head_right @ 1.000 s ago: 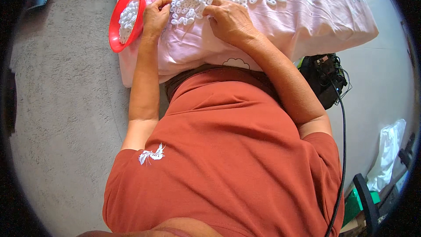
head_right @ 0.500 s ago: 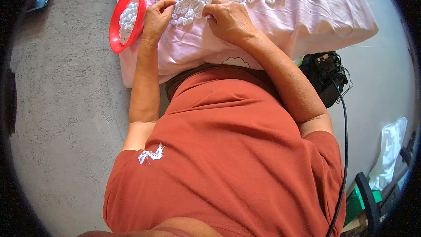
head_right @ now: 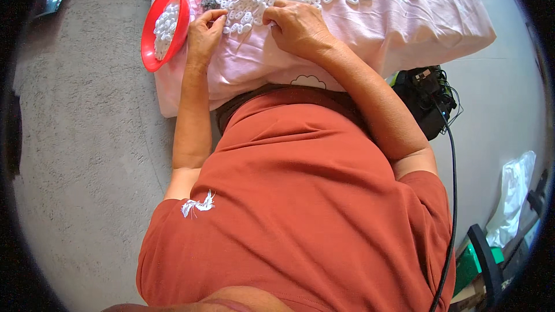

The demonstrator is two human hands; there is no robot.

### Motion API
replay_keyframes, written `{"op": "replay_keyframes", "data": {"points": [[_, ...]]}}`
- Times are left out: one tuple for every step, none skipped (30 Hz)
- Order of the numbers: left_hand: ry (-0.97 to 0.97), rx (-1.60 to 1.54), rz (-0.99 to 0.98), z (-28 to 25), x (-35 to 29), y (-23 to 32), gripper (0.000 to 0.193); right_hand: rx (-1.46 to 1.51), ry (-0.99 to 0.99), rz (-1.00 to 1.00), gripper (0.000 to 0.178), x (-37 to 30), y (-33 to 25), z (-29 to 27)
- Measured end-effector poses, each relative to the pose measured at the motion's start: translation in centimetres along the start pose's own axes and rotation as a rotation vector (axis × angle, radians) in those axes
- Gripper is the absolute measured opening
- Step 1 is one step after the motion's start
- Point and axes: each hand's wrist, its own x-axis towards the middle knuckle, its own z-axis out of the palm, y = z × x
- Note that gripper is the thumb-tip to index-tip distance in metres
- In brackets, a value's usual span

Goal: The person assembles plastic curtain gliders by inserting small metal pins into plastic pieces by hand and placing the assembled parts into a bowl.

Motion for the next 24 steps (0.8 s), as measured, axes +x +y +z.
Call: {"op": "replay_keyframes", "data": {"points": [[0.012,0.02,0.027,0.0,-0.3,0.0,0.016,-0.002,-0.014,-0.007,0.017,0.0,-0.1,-0.1],[0.01,0.019,0.03,0.0,-0.6,0.0,0.016,-0.004,-0.012,-0.004,0.017,0.0,-0.1,-0.1],[0.029,-0.004,0.03,0.0,-0.9,0.0,0.016,0.001,-0.003,-0.013,0.017,-0.1,-0.1,0.0],[0.049,-0.025,0.031,-0.1,-1.2,0.1,0.016,0.008,0.006,-0.023,0.017,-0.1,-0.1,0.0],[0.043,-0.057,0.009,0.0,-1.6,0.2,0.015,0.009,0.007,-0.021,0.017,-0.1,0.0,0.0],[0.041,-0.055,0.009,0.0,-2.0,0.3,0.015,0.004,0.014,-0.042,0.016,-0.2,0.1,0.0],[0.038,-0.045,0.018,0.3,-2.3,0.7,0.015,-0.004,0.023,-0.057,0.015,-0.3,0.2,-0.1],[0.034,-0.036,0.027,0.4,-2.6,1.0,0.016,-0.008,0.025,-0.048,0.015,-0.3,0.3,0.0],[0.034,-0.041,0.035,0.5,-3.0,1.3,0.016,-0.001,0.041,-0.047,0.014,-0.3,0.3,0.2],[0.036,-0.036,0.046,0.7,-3.2,1.3,0.016,0.003,0.053,-0.042,0.014,-0.5,0.4,0.1],[0.036,-0.033,0.057,0.8,-3.3,1.3,0.016,0.008,0.056,-0.053,0.014,-0.5,0.4,0.1],[0.057,-0.095,0.068,1.1,-3.4,1.3,0.016,0.018,0.062,-0.053,0.014,-0.4,0.5,0.2],[0.059,-0.084,0.057,1.3,-3.4,1.4,0.016,0.024,0.068,-0.046,0.014,-0.3,0.6,0.3],[0.058,-0.112,0.074,1.6,-3.4,1.3,0.016,0.02,0.058,-0.037,0.015,-0.2,0.7,0.4],[0.075,-0.055,0.098,1.7,-3.4,1.2,0.016,0.033,0.053,-0.033,0.016,-0.2,0.7,0.5],[0.071,-0.128,0.006,1.9,-3.5,0.7,0.016,0.045,0.049,-0.029,0.016,0.0,0.6,0.5],[0.092,-0.12,0.009,2.2,-3.5,0.8,0.016,0.051,0.067,-0.027,0.015,0.2,0.6,0.9],[0.106,-0.116,0.037,2.5,-3.5,0.2,0.016,0.049,0.061,-0.014,0.013,0.1,0.8,1.0],[0.111,-0.145,0.011,2.6,-3.6,-0.2,0.016,0.053,0.053,-0.011,0.012,0.3,0.5,1.0],[0.124,-0.145,-0.012,2.7,-3.8,0.3,0.017,0.065,0.064,-0.015,0.01,0.3,0.4,0.9],[0.126,-0.126,0.014,3.0,-3.9,0.4,0.017,0.069,0.053,0.005,0.01,0.1,0.4,0.8],[0.132,-0.104,0.041,3.0,-3.9,0.5,0.017,0.075,0.043,0.022,0.011,0.1,0.3,0.7],[0.122,-0.054,0.075,3.0,-4.0,0.6,0.019,0.078,0.061,0.008,0.011,0.0,0.4,0.8],[0.107,-0.097,0.033,3.0,-4.1,0.7,0.019,0.072,0.055,0.012,0.011,-0.1,0.5,0.8]]}}
